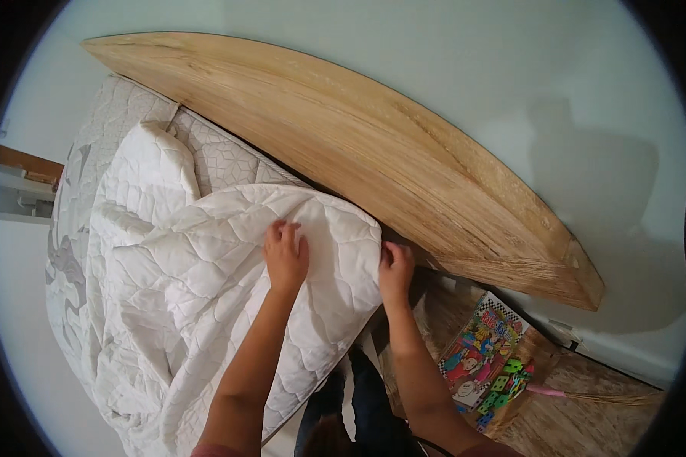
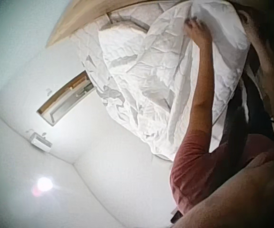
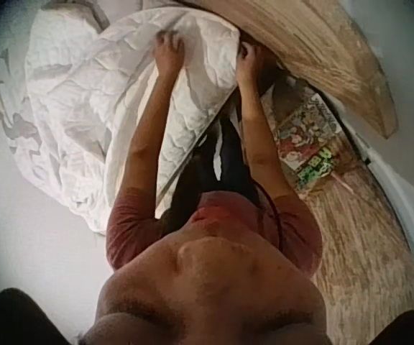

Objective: The person clears a mattress by sweeping it with a broom and moving books to a nearby table. They then pick up a white duvet from the floor, shake it out, and spread it over the mattress.

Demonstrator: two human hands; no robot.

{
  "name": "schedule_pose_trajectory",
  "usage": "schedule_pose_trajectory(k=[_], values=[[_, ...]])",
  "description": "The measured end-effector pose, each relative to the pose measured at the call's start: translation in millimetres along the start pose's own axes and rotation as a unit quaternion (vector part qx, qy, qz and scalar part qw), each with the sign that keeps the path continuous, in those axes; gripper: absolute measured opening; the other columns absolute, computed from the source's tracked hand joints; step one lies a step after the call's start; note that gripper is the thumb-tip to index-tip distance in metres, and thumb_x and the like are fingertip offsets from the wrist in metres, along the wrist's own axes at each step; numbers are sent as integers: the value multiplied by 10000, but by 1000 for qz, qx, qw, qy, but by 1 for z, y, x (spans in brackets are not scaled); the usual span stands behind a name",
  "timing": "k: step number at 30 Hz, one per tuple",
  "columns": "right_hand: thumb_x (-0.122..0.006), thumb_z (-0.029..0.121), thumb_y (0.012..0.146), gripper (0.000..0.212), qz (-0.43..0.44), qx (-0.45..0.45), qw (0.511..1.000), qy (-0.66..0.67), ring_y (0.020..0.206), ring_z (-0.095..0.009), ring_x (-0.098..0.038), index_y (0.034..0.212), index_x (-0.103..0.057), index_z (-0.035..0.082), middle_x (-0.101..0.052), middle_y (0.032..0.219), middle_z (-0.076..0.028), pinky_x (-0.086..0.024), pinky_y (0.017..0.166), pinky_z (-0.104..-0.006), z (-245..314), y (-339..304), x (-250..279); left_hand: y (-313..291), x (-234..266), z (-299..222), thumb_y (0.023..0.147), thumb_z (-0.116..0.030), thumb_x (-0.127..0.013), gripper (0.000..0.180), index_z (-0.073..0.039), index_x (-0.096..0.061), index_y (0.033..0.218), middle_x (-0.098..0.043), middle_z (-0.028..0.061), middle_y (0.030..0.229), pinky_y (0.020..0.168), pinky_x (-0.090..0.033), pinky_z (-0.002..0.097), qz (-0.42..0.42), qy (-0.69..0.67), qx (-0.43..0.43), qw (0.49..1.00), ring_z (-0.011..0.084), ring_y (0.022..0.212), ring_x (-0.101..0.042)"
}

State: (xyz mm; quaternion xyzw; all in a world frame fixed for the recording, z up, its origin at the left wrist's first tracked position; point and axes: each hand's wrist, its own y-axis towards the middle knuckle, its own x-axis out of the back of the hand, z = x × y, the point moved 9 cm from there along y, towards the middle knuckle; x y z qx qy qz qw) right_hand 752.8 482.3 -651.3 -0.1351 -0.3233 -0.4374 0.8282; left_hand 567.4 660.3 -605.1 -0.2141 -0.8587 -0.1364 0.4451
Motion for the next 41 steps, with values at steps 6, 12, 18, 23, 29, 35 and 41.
schedule_pose_trajectory(k=[6,12,18,23,29,35,41], values=[[-575,122,774,233,65,-51,996,28,931,-363,-536,971,-557,0,-563,997,-213,-407,806,-447,28,-5,-23,-34,-23,19,820,-381,-539,607,-315,-293,1371,-127,120,1462,934,-123,682,119,139,64,981,384,1312,-150],[-446,237,877,328,230,-152,961,39,1047,-358,-509,1077,-521,-13,-528,1112,-249,-409,864,-401,26,-8,-53,-36,-29,22,840,-430,-501,603,-318,-260,1381,-71,87,1478,947,-92,688,128,160,62,977,362,1334,-105],[-438,231,894,396,308,-267,781,473,1110,-198,-491,1236,-464,33,-524,1199,-110,-386,921,-326,43,-28,-75,-39,-31,27,846,-432,-481,602,-318,-245,1388,-47,95,1483,939,-86,692,116,155,58,979,380,1336,-77],[-481,195,868,392,309,-309,699,566,1048,-158,-497,1233,-465,54,-518,1184,-61,-403,893,-291,27,-28,-62,-38,-33,26,853,-436,-469,592,-316,-247,1388,-40,93,1486,948,-59,686,125,136,66,981,374,1343,-50],[-561,299,819,269,143,-102,984,16,760,-261,-588,896,-543,41,-590,783,-148,-447,661,-367,-18,17,18,-41,-29,27,850,-464,-451,583,-317,-265,1382,-35,87,1487,959,-34,676,103,140,62,983,359,1348,-41],[-433,312,883,310,159,-134,971,114,854,-370,-564,917,-586,44,-594,854,-203,-437,736,-420,-1,-11,6,-43,-17,-6,795,-356,-550,524,-214,-421,1283,-264,139,1362,962,-153,581,57,96,6,994,355,1249,-234],[-414,317,888,348,185,-20,963,197,1052,-323,-512,1042,-587,58,-546,1095,-233,-379,904,-364,31,-9,-11,-59,-52,-56,752,-350,-641,418,-130,-538,1093,-455,121,1103,879,-285,430,180,-176,6,968,286,1026,-413]])
